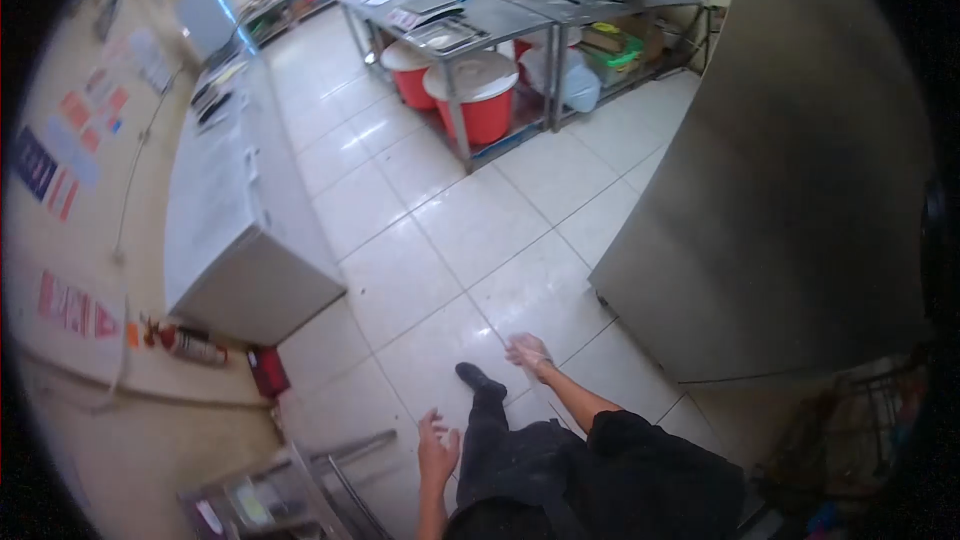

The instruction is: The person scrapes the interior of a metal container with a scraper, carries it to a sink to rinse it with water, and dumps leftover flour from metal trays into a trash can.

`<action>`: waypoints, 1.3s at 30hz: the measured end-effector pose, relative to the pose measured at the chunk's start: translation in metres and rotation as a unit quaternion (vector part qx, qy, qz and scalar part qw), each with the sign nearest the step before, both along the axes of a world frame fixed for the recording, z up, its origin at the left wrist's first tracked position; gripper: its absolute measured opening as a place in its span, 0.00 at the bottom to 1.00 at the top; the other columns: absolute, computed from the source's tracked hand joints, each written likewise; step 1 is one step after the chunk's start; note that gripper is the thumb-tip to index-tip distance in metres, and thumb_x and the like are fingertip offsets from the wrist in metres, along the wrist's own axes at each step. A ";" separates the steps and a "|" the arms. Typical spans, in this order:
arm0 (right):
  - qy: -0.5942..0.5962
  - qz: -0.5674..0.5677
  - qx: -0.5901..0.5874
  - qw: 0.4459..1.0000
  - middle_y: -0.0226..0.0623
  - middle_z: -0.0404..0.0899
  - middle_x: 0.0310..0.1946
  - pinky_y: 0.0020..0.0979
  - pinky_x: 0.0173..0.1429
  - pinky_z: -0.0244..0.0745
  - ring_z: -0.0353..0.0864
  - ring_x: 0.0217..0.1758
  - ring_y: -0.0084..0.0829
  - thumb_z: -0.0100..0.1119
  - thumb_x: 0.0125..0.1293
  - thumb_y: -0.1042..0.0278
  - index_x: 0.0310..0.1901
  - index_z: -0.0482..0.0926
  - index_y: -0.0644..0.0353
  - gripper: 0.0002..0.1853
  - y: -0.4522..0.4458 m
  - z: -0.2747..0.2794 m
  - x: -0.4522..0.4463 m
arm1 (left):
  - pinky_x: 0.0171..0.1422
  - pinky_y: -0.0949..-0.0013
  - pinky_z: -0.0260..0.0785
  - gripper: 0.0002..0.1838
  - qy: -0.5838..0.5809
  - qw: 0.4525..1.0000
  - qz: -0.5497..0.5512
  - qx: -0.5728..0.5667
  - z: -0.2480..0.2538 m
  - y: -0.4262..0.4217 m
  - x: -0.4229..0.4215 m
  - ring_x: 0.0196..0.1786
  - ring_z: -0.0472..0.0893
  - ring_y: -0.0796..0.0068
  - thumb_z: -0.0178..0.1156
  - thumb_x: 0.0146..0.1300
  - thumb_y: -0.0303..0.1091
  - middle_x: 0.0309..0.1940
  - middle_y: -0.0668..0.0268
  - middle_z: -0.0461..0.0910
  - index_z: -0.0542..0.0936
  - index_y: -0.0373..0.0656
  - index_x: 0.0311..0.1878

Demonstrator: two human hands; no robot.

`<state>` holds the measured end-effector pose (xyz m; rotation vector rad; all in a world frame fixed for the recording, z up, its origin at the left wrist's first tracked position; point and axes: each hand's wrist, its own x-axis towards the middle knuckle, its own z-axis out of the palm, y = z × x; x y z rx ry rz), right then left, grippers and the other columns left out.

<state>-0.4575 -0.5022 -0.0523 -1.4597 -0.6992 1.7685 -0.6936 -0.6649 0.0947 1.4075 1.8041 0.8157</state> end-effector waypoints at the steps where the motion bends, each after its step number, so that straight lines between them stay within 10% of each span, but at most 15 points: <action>1: -0.070 0.023 0.020 0.997 0.37 0.81 0.37 0.27 0.37 0.76 0.81 0.36 0.27 0.58 0.64 0.53 0.45 0.74 0.59 0.18 0.008 -0.044 0.029 | 0.47 0.65 0.72 0.30 0.016 0.999 -0.010 -0.026 -0.007 0.014 -0.012 0.43 0.78 0.66 0.62 0.56 0.29 0.48 0.56 0.74 0.63 0.37 0.61; 3: -0.462 0.179 0.029 0.868 0.50 0.78 0.48 0.40 0.57 0.71 0.76 0.53 0.46 0.53 0.60 0.49 0.51 0.75 0.65 0.27 0.006 -0.110 0.098 | 0.48 0.65 0.72 0.29 0.019 0.995 -0.062 -0.082 -0.029 0.050 -0.038 0.43 0.78 0.65 0.62 0.56 0.31 0.48 0.56 0.74 0.64 0.37 0.61; 5: -0.487 0.344 0.018 0.803 0.51 0.72 0.55 0.44 0.65 0.62 0.69 0.60 0.51 0.44 0.64 0.48 0.54 0.75 0.59 0.26 -0.020 -0.098 0.157 | 0.48 0.64 0.72 0.29 0.027 0.985 -0.110 -0.130 -0.045 0.103 -0.058 0.43 0.79 0.65 0.63 0.57 0.33 0.49 0.55 0.74 0.65 0.37 0.60; 6: -0.501 0.553 -0.002 0.665 0.51 0.71 0.57 0.44 0.65 0.62 0.69 0.60 0.51 0.42 0.66 0.50 0.54 0.75 0.57 0.24 -0.027 -0.141 0.194 | 0.48 0.63 0.72 0.28 0.030 0.974 -0.145 -0.171 -0.047 0.134 -0.066 0.44 0.79 0.64 0.63 0.57 0.35 0.48 0.55 0.75 0.66 0.37 0.59; 9: -0.584 0.287 -0.201 0.732 0.46 0.77 0.52 0.40 0.62 0.67 0.74 0.58 0.43 0.44 0.65 0.51 0.51 0.79 0.53 0.22 -0.066 -0.160 0.242 | 0.49 0.61 0.71 0.27 0.058 0.960 -0.214 -0.171 -0.054 0.247 -0.062 0.46 0.79 0.61 0.63 0.58 0.38 0.48 0.54 0.76 0.69 0.37 0.57; 14: -0.458 0.070 -0.264 0.846 0.43 0.83 0.34 0.36 0.45 0.75 0.82 0.38 0.37 0.51 0.59 0.58 0.36 0.81 0.62 0.16 0.014 -0.042 0.228 | 0.51 0.59 0.70 0.22 0.150 0.925 -0.348 0.038 -0.009 0.460 0.004 0.49 0.78 0.56 0.61 0.59 0.37 0.49 0.52 0.76 0.72 0.39 0.54; 18: -0.364 -0.117 -0.226 0.896 0.38 0.83 0.28 0.30 0.32 0.75 0.82 0.28 0.31 0.52 0.59 0.61 0.29 0.78 0.62 0.12 0.086 -0.071 0.198 | 0.51 0.60 0.71 0.20 0.088 0.907 -0.410 0.036 0.049 0.588 0.088 0.47 0.79 0.56 0.60 0.60 0.37 0.48 0.53 0.77 0.72 0.39 0.54; 24: -0.380 0.074 -0.275 0.880 0.38 0.83 0.31 0.30 0.39 0.75 0.82 0.34 0.31 0.53 0.61 0.61 0.33 0.79 0.63 0.13 0.163 -0.137 0.196 | 0.50 0.62 0.72 0.17 0.004 0.906 -0.423 0.018 -0.029 0.727 0.167 0.46 0.80 0.57 0.57 0.62 0.35 0.43 0.53 0.79 0.74 0.38 0.52; 29: -0.388 0.200 -0.213 0.874 0.40 0.82 0.32 0.34 0.41 0.75 0.82 0.36 0.35 0.52 0.62 0.62 0.33 0.80 0.64 0.13 0.278 -0.119 0.283 | 0.58 0.55 0.67 0.20 0.198 0.865 -0.434 -0.156 -0.266 0.772 0.094 0.52 0.76 0.53 0.51 0.65 0.46 0.48 0.51 0.78 0.77 0.38 0.48; 33: -0.350 -0.008 -0.188 0.918 0.42 0.82 0.32 0.36 0.44 0.74 0.81 0.38 0.38 0.52 0.62 0.62 0.33 0.80 0.66 0.14 0.427 -0.075 0.374 | 0.43 0.57 0.72 0.15 0.082 0.876 -0.374 -0.292 -0.226 0.731 0.039 0.37 0.80 0.55 0.53 0.61 0.42 0.36 0.55 0.82 0.82 0.42 0.37; 39: -0.413 -0.176 -0.066 0.891 0.40 0.81 0.23 0.34 0.35 0.74 0.80 0.26 0.31 0.49 0.59 0.62 0.31 0.80 0.62 0.13 0.615 -0.059 0.487 | 0.45 0.57 0.72 0.15 0.077 0.833 -0.407 -0.367 -0.207 0.813 0.135 0.39 0.80 0.56 0.50 0.62 0.40 0.35 0.55 0.82 0.81 0.41 0.37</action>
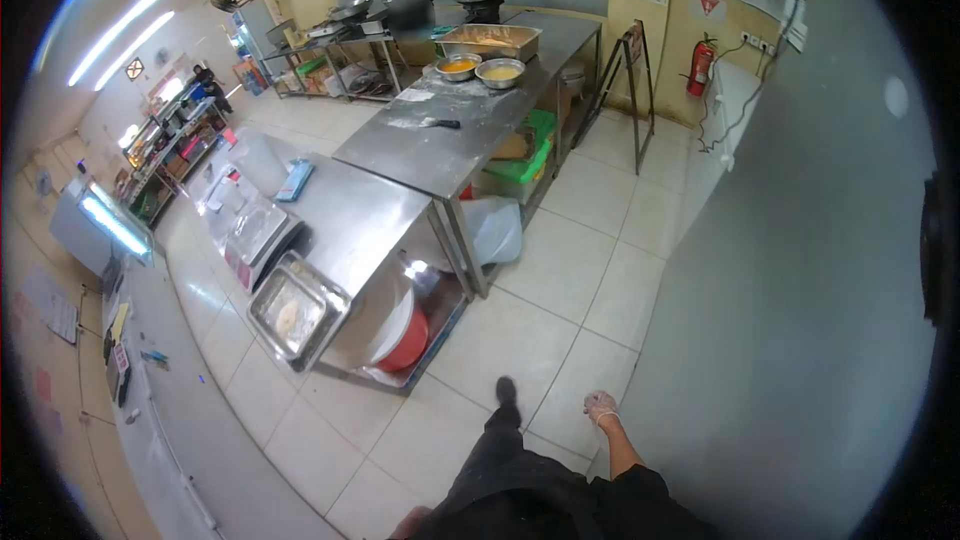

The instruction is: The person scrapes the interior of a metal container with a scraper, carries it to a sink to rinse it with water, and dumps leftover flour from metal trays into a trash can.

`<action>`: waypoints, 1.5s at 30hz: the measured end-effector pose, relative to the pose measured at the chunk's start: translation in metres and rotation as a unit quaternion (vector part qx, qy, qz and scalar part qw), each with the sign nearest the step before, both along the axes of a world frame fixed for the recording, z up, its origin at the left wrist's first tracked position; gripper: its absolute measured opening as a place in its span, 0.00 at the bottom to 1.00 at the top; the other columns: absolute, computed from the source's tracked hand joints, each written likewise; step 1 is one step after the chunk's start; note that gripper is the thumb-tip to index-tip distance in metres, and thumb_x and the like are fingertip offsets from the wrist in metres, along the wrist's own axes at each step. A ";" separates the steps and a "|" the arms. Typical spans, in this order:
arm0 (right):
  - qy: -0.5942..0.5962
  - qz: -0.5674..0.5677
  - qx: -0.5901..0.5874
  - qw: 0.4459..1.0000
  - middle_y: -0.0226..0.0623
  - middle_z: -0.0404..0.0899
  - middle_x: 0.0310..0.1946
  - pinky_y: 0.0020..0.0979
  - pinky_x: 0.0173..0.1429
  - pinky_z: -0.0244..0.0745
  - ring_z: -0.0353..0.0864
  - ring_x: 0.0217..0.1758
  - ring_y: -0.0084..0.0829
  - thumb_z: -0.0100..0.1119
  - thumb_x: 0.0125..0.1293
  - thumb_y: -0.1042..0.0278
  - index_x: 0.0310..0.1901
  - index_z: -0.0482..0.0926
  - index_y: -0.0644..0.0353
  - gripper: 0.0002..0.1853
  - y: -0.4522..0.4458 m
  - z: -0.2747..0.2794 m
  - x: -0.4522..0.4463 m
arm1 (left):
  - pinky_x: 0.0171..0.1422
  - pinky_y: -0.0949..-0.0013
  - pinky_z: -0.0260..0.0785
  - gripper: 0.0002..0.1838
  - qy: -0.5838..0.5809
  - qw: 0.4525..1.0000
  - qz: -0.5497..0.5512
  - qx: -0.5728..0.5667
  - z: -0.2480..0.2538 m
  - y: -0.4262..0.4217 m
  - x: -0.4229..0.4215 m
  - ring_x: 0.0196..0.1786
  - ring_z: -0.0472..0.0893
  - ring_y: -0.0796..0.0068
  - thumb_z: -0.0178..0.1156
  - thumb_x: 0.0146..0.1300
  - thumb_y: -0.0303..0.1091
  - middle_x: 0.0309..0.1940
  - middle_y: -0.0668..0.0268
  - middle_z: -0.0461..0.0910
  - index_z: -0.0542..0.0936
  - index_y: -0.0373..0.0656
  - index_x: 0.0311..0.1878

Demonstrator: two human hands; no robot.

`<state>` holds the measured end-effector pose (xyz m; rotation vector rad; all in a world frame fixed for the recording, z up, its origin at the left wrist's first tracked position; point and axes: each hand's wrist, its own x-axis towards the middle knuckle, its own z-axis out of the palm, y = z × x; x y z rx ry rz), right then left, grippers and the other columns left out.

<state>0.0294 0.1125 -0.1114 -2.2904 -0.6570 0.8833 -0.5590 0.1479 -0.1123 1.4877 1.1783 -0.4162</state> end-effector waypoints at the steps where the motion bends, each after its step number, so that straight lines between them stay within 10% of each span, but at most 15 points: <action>1: 0.025 -0.007 -0.019 0.999 0.39 0.80 0.22 0.34 0.35 0.74 0.80 0.26 0.31 0.50 0.58 0.62 0.30 0.81 0.62 0.13 0.022 -0.001 0.014 | 0.45 0.57 0.72 0.15 -0.014 0.999 -0.036 0.023 -0.005 0.027 0.024 0.39 0.80 0.56 0.50 0.62 0.40 0.35 0.55 0.82 0.81 0.41 0.37; 5: 0.091 0.138 -0.119 0.979 0.41 0.80 0.24 0.37 0.36 0.75 0.81 0.28 0.36 0.54 0.57 0.59 0.28 0.81 0.61 0.13 0.074 -0.016 0.071 | 0.47 0.58 0.71 0.15 -0.057 0.903 -0.309 0.293 -0.017 0.160 0.141 0.40 0.80 0.56 0.48 0.62 0.39 0.34 0.55 0.82 0.81 0.40 0.37; 6: 0.087 0.136 -0.115 0.980 0.41 0.80 0.24 0.37 0.36 0.75 0.81 0.28 0.36 0.54 0.57 0.59 0.28 0.81 0.61 0.13 0.085 -0.027 0.091 | 0.47 0.58 0.71 0.16 -0.052 0.970 -0.143 0.189 -0.017 0.197 0.178 0.40 0.80 0.58 0.46 0.63 0.38 0.34 0.56 0.81 0.80 0.40 0.37; 8: -0.166 0.554 -0.099 0.810 0.45 0.81 0.33 0.38 0.51 0.71 0.80 0.42 0.43 0.54 0.59 0.57 0.33 0.79 0.64 0.15 0.070 -0.057 0.127 | 0.47 0.60 0.71 0.18 -0.165 0.971 0.093 0.143 -0.040 0.269 0.239 0.40 0.80 0.62 0.41 0.66 0.38 0.31 0.57 0.81 0.79 0.39 0.38; 16: -0.061 0.073 -0.238 0.967 0.40 0.81 0.35 0.37 0.38 0.75 0.80 0.39 0.40 0.54 0.62 0.59 0.37 0.81 0.60 0.13 0.086 -0.098 0.276 | 0.42 0.70 0.70 0.16 -0.292 0.884 0.089 0.355 0.156 0.600 0.578 0.35 0.76 0.74 0.56 0.65 0.39 0.34 0.63 0.79 0.76 0.38 0.50; 31: -0.110 0.488 -0.283 0.818 0.38 0.83 0.39 0.39 0.48 0.78 0.82 0.45 0.40 0.64 0.50 0.58 0.38 0.85 0.49 0.13 0.315 -0.082 0.564 | 0.57 0.60 0.65 0.34 -0.007 0.809 0.402 0.428 0.158 0.900 0.785 0.53 0.73 0.54 0.64 0.57 0.47 0.51 0.45 0.72 0.66 0.28 0.57; 36: -0.156 0.412 -0.372 0.817 0.44 0.79 0.48 0.40 0.52 0.74 0.79 0.48 0.40 0.57 0.61 0.56 0.50 0.77 0.58 0.19 0.465 -0.078 0.755 | 0.55 0.60 0.67 0.40 0.012 0.782 0.469 0.410 0.145 0.945 0.797 0.52 0.74 0.53 0.67 0.54 0.50 0.52 0.44 0.71 0.64 0.27 0.58; 37: 0.023 0.171 -0.274 0.946 0.45 0.79 0.46 0.37 0.48 0.74 0.80 0.45 0.38 0.55 0.63 0.58 0.49 0.77 0.61 0.18 0.496 -0.068 0.787 | 0.55 0.60 0.67 0.40 0.021 0.781 0.471 0.409 0.141 0.956 0.800 0.52 0.74 0.53 0.67 0.54 0.50 0.52 0.44 0.71 0.64 0.27 0.58; 38: 0.200 -0.092 -0.153 0.963 0.47 0.79 0.44 0.35 0.45 0.75 0.81 0.41 0.36 0.53 0.64 0.60 0.48 0.77 0.65 0.17 0.521 -0.058 0.810 | 0.54 0.60 0.68 0.41 0.035 0.770 0.483 0.415 0.139 0.963 0.802 0.51 0.75 0.53 0.67 0.54 0.49 0.51 0.44 0.72 0.63 0.26 0.59; 41: 0.202 -0.278 0.091 0.935 0.36 0.78 0.30 0.27 0.28 0.71 0.79 0.28 0.29 0.55 0.63 0.68 0.36 0.76 0.60 0.05 0.607 -0.030 0.841 | 0.52 0.61 0.69 0.41 0.049 0.745 0.516 0.420 0.121 0.986 0.804 0.46 0.77 0.53 0.69 0.52 0.43 0.44 0.45 0.76 0.61 0.24 0.60; 45: 0.196 -0.149 -0.022 0.969 0.35 0.77 0.30 0.27 0.28 0.71 0.78 0.26 0.29 0.52 0.65 0.68 0.41 0.73 0.62 0.08 0.697 -0.022 0.870 | 0.52 0.62 0.69 0.39 0.127 0.714 0.551 0.412 0.138 0.984 0.836 0.46 0.77 0.51 0.67 0.48 0.37 0.42 0.44 0.77 0.61 0.25 0.59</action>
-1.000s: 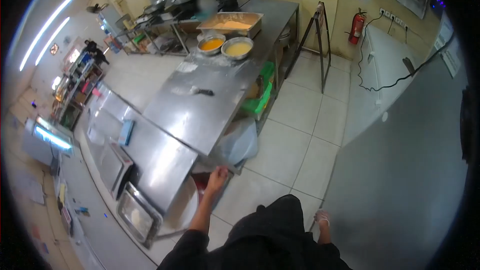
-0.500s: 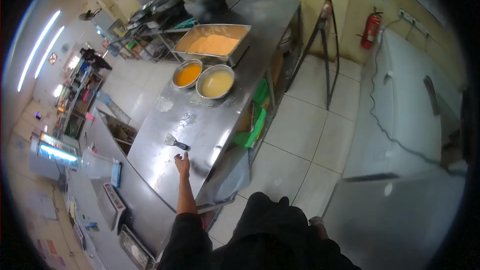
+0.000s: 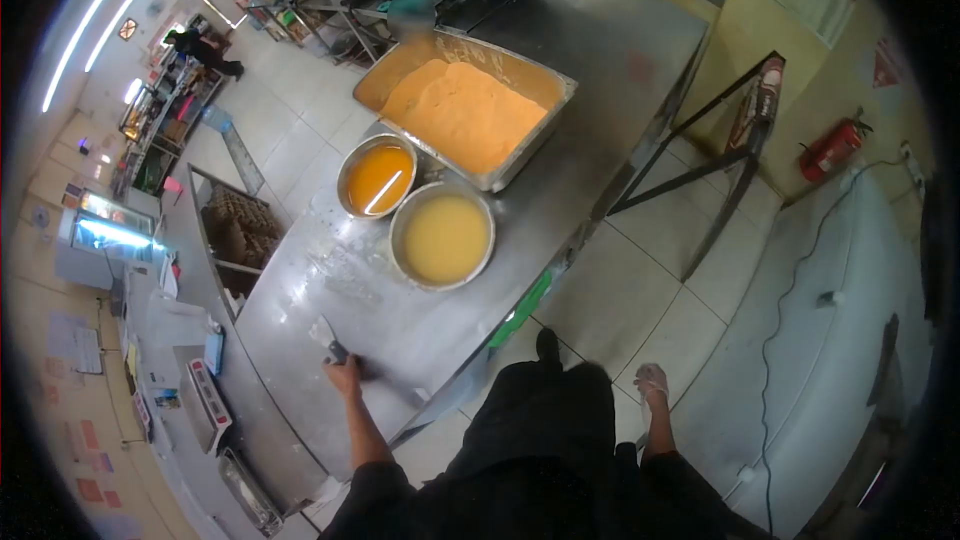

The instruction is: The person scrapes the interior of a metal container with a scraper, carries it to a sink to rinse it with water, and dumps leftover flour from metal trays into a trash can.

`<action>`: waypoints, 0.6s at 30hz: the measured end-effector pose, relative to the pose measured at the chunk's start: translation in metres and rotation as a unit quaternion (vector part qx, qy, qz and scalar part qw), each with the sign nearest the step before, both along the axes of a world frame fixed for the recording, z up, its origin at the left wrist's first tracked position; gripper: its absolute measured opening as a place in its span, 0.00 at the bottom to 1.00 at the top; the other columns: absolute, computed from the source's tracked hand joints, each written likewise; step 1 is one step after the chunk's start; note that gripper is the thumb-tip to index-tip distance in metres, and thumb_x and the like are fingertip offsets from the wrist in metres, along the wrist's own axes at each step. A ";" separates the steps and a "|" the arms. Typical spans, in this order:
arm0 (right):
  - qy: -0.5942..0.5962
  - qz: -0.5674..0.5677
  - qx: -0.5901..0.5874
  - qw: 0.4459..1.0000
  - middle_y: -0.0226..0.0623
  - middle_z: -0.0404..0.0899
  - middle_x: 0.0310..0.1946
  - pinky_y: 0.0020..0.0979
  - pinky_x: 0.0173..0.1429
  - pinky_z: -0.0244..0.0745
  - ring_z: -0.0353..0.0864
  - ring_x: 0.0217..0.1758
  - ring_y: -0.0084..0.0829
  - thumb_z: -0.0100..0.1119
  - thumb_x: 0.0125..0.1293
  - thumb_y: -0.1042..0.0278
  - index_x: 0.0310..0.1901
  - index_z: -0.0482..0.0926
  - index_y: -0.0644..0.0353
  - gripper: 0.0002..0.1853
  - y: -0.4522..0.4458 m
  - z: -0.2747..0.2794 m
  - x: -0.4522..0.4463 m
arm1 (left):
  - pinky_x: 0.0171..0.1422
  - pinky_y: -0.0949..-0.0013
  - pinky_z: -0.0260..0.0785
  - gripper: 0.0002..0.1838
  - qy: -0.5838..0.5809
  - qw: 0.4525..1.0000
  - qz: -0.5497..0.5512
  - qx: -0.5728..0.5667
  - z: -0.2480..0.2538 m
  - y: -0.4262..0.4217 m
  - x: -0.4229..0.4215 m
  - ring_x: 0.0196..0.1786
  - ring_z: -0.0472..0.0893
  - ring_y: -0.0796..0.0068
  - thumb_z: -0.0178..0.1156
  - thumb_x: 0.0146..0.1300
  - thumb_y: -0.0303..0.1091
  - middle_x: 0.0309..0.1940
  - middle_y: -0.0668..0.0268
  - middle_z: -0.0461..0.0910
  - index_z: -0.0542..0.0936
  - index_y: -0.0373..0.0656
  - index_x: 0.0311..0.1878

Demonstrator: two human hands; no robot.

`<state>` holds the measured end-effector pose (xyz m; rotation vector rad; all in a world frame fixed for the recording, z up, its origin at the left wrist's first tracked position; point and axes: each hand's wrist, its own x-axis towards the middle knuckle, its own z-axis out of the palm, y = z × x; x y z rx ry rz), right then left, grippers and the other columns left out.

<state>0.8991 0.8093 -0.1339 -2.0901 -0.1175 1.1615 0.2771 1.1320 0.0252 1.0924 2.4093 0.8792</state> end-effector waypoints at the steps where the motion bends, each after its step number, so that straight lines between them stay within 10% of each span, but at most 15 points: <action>1: -0.024 0.063 0.001 0.998 0.35 0.77 0.30 0.27 0.28 0.71 0.78 0.26 0.28 0.52 0.65 0.68 0.41 0.73 0.63 0.08 0.023 0.008 0.004 | 0.52 0.61 0.69 0.40 -0.014 1.000 0.015 -0.001 -0.012 0.002 -0.007 0.46 0.78 0.51 0.66 0.48 0.37 0.42 0.44 0.77 0.60 0.26 0.60; 12: 0.083 0.254 -0.106 0.958 0.38 0.80 0.30 0.32 0.37 0.75 0.80 0.28 0.35 0.56 0.58 0.66 0.39 0.77 0.65 0.11 0.229 -0.014 0.114 | 0.48 0.63 0.72 0.41 0.067 0.987 0.035 -0.141 0.011 -0.018 0.113 0.43 0.79 0.61 0.68 0.49 0.35 0.42 0.48 0.77 0.58 0.31 0.63; 14: -0.170 0.393 0.167 0.888 0.36 0.79 0.28 0.31 0.34 0.74 0.79 0.29 0.29 0.52 0.63 0.65 0.40 0.77 0.62 0.10 0.227 -0.074 0.151 | 0.46 0.64 0.73 0.40 0.036 0.990 0.044 -0.126 0.022 -0.026 0.156 0.41 0.79 0.65 0.69 0.51 0.35 0.41 0.50 0.77 0.58 0.31 0.62; 15: 0.047 0.203 -0.020 0.978 0.37 0.79 0.28 0.30 0.32 0.74 0.79 0.26 0.28 0.51 0.63 0.68 0.37 0.76 0.64 0.09 0.268 -0.041 0.157 | 0.46 0.65 0.73 0.38 0.044 0.988 0.057 -0.134 0.022 -0.030 0.170 0.41 0.80 0.65 0.68 0.53 0.35 0.41 0.53 0.77 0.58 0.32 0.62; 18: 0.093 0.180 0.007 0.979 0.38 0.79 0.29 0.30 0.32 0.75 0.80 0.27 0.29 0.50 0.62 0.68 0.36 0.75 0.64 0.08 0.312 -0.039 0.193 | 0.45 0.65 0.73 0.38 0.051 0.988 0.047 -0.141 0.002 -0.052 0.183 0.41 0.80 0.65 0.68 0.53 0.35 0.42 0.54 0.76 0.58 0.32 0.62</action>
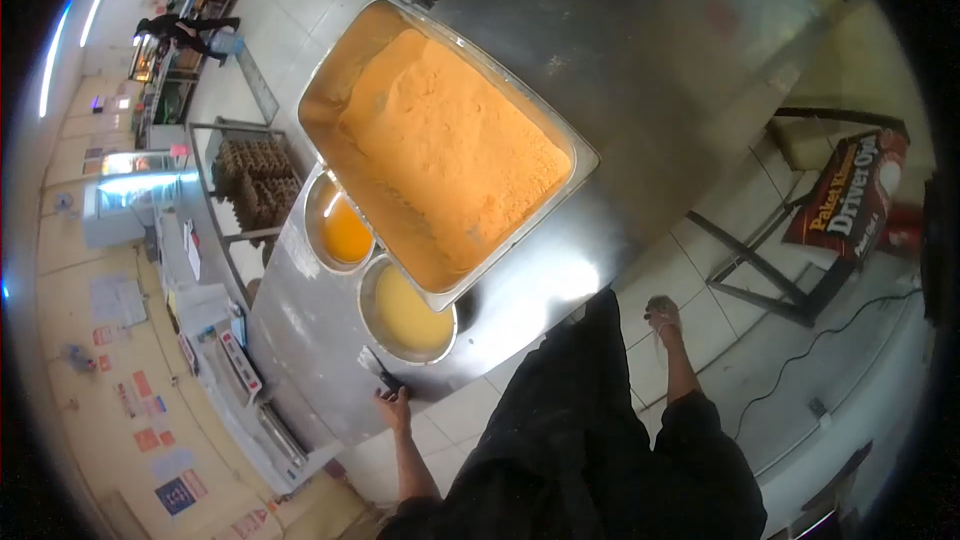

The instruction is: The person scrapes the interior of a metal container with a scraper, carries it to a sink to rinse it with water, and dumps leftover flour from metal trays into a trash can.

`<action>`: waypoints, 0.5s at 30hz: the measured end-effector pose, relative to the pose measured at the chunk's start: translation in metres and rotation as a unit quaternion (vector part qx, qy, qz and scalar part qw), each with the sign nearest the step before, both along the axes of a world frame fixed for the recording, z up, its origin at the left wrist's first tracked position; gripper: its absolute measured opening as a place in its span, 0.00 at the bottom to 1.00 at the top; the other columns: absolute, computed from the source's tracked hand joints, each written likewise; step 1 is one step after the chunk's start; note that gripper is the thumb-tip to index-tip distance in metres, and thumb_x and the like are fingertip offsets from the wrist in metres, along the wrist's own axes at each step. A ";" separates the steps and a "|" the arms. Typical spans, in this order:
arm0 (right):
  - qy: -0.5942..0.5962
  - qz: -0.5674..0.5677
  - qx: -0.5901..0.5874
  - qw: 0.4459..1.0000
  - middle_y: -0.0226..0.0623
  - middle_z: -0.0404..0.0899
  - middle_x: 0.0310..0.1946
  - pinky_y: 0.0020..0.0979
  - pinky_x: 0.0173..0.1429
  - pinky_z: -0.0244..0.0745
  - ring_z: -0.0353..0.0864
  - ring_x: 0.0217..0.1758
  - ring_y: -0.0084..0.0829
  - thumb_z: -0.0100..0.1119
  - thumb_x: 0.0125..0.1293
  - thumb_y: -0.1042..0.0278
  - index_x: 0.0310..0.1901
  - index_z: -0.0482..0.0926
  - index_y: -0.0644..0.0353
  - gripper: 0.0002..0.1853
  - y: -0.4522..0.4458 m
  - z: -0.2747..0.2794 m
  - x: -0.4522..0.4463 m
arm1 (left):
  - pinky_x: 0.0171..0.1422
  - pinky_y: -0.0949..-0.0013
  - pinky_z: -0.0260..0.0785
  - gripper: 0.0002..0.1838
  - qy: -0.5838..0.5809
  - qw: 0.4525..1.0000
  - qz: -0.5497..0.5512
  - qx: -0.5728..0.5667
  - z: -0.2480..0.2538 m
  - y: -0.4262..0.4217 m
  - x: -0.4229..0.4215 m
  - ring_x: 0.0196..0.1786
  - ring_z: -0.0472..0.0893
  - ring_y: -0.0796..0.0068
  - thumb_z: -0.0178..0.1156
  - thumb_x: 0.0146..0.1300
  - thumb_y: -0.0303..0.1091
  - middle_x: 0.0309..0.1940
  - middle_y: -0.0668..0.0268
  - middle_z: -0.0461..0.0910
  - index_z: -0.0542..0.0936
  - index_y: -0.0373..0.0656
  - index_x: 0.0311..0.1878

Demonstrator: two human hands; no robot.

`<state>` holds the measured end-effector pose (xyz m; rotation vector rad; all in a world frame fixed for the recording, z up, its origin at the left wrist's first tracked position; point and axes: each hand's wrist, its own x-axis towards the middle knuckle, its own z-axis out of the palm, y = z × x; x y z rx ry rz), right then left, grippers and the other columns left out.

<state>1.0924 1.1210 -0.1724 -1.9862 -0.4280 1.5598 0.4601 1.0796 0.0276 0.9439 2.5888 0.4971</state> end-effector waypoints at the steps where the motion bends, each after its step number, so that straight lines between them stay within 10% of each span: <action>1: 0.003 0.010 -0.002 1.000 0.38 0.79 0.29 0.30 0.32 0.75 0.80 0.27 0.29 0.50 0.62 0.68 0.36 0.75 0.64 0.08 0.009 0.004 0.007 | 0.45 0.66 0.73 0.39 0.012 0.999 0.001 -0.033 0.019 0.009 0.032 0.40 0.79 0.66 0.69 0.53 0.36 0.42 0.54 0.75 0.58 0.32 0.62; 8: 0.142 -0.014 0.058 0.988 0.36 0.78 0.29 0.32 0.30 0.73 0.80 0.30 0.32 0.53 0.60 0.66 0.35 0.77 0.63 0.09 0.040 -0.068 0.035 | 0.43 0.70 0.71 0.40 -0.048 0.996 0.079 0.021 0.018 0.002 0.090 0.41 0.77 0.69 0.70 0.52 0.35 0.43 0.55 0.73 0.58 0.32 0.63; 12: -0.141 0.375 0.040 0.916 0.38 0.80 0.30 0.32 0.36 0.74 0.81 0.32 0.31 0.51 0.63 0.62 0.34 0.77 0.62 0.11 0.074 -0.061 0.011 | 0.45 0.70 0.70 0.39 -0.061 0.993 0.092 0.052 0.020 0.009 0.108 0.44 0.76 0.70 0.68 0.55 0.36 0.45 0.55 0.73 0.57 0.33 0.64; 15: -0.055 0.254 -0.078 0.963 0.38 0.82 0.36 0.35 0.44 0.73 0.81 0.42 0.33 0.52 0.63 0.60 0.37 0.78 0.62 0.13 0.093 -0.025 -0.016 | 0.47 0.69 0.69 0.35 -0.141 0.967 0.089 0.190 0.031 0.006 0.119 0.47 0.75 0.71 0.64 0.60 0.35 0.48 0.57 0.73 0.57 0.35 0.65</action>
